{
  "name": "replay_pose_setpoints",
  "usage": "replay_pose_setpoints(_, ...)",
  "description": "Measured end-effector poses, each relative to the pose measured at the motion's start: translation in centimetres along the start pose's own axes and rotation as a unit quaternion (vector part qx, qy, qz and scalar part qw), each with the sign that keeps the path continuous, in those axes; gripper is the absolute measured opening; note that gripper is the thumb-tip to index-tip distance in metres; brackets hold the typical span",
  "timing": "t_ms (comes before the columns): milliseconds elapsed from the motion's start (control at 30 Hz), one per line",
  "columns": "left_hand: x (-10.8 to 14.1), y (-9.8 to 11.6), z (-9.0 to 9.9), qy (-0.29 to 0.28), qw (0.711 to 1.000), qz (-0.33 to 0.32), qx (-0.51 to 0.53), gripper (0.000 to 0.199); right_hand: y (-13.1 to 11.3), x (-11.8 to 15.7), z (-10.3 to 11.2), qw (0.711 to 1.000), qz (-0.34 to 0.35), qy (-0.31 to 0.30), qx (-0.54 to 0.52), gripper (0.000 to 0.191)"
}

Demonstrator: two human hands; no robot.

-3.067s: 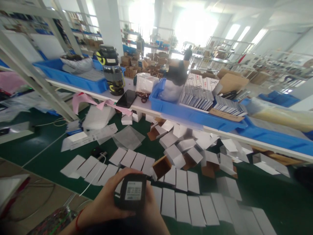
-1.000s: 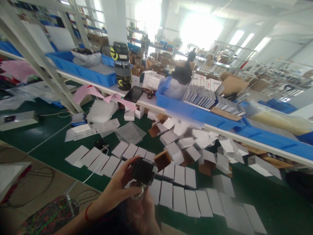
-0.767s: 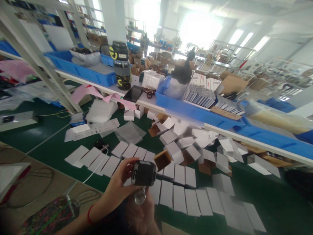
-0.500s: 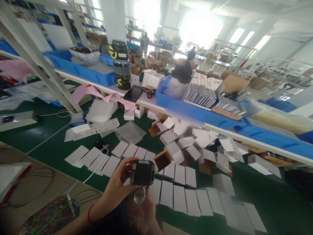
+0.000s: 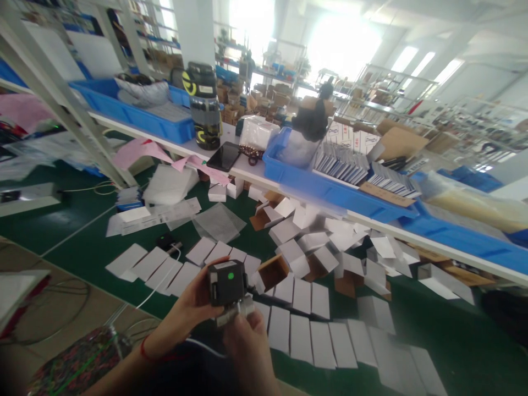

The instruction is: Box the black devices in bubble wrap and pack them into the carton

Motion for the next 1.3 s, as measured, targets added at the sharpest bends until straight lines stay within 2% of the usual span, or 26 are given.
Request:
replay_pose_setpoints(100,0.0,-0.3,-0.1,0.015,0.998,0.022,0.054,0.078,-1.2,0.7,-0.8,0.998,0.03,0.037,0.045,0.047)
replay_pose_setpoints(267,0.1,-1.2,0.2,0.032,0.998,0.036,0.047,0.087,-1.1,0.9,0.2,0.987,0.041,0.092,0.127,0.054)
replay_pose_setpoints(333,0.1,-1.2,0.4,0.028,0.998,0.031,0.039,0.089,-1.2,0.9,0.7,0.978,0.075,0.109,0.161,0.053)
replay_pose_setpoints(400,0.1,-1.1,0.7,0.023,0.999,0.031,0.032,0.088,-1.6,1.0,1.1,0.957,0.133,0.136,0.221,0.048)
replay_pose_setpoints(467,0.0,-0.8,1.1,0.019,0.999,0.037,0.018,0.085,-2.2,1.0,1.2,0.915,0.198,0.159,0.314,0.044)
replay_pose_setpoints(567,-0.3,0.0,1.8,0.005,0.999,0.026,-0.019,0.076,-3.5,1.3,1.1,0.811,0.328,0.161,0.457,0.039)
replay_pose_setpoints(667,-0.9,0.8,2.3,-0.025,0.995,0.01,-0.096,0.076,-4.3,1.5,0.7,0.688,0.453,0.115,0.555,0.04)
replay_pose_setpoints(700,-1.1,1.0,2.3,-0.032,0.99,0.023,-0.139,0.076,-4.4,1.4,0.6,0.657,0.472,0.095,0.58,0.04)
replay_pose_setpoints(733,-1.3,1.0,2.3,-0.028,0.982,0.045,-0.179,0.074,-4.4,1.2,0.7,0.64,0.471,0.081,0.601,0.04)
replay_pose_setpoints(767,-1.3,1.0,2.3,-0.013,0.975,0.072,-0.211,0.068,-4.3,1.0,0.8,0.641,0.453,0.074,0.615,0.039)
replay_pose_setpoints(800,-1.3,0.9,2.3,0.012,0.968,0.097,-0.23,0.062,-4.3,0.7,1.1,0.656,0.42,0.08,0.622,0.039)
replay_pose_setpoints(867,-1.2,0.4,2.4,0.073,0.961,0.131,-0.234,0.052,-4.1,0.3,1.7,0.703,0.315,0.121,0.626,0.035)
replay_pose_setpoints(933,-1.1,-0.1,2.7,0.121,0.954,0.143,-0.235,0.051,-3.8,0.4,1.8,0.729,0.195,0.14,0.641,0.013)
replay_pose_setpoints(967,-1.2,-0.3,2.9,0.137,0.948,0.14,-0.252,0.053,-3.8,0.7,1.5,0.737,0.143,0.122,0.649,0.005)
replay_pose_setpoints(1033,-1.4,-0.4,3.3,0.149,0.933,0.108,-0.31,0.053,-4.1,1.5,0.4,0.751,0.074,0.042,0.655,0.023)
replay_pose_setpoints(1100,-1.6,-0.2,3.3,0.128,0.919,0.061,-0.369,0.049,-5.3,1.9,-0.7,0.765,0.068,-0.012,0.641,0.027)
replay_pose_setpoints(1167,-1.6,-0.1,3.0,0.077,0.917,0.042,-0.388,0.046,-7.2,1.3,-1.1,0.775,0.11,0.002,0.622,0.024)
replay_pose_setpoints(1233,-1.2,-0.3,2.5,0.033,0.938,0.08,-0.336,0.047,-8.5,-0.5,-0.5,0.793,0.15,0.027,0.589,0.025)
replay_pose_setpoints(1300,-0.5,-0.7,2.1,0.034,0.962,0.149,-0.228,0.052,-8.2,-2.8,0.7,0.831,0.14,0.002,0.538,0.032)
Point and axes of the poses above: each hand's wrist, its own x-axis away from the middle knuckle, its own z-axis out of the back of the hand, y = z × x, the point moved 3 cm from there along -x, towards the middle knuckle, and after that the axes turned 13 degrees about -z, right-handed, at the moved point
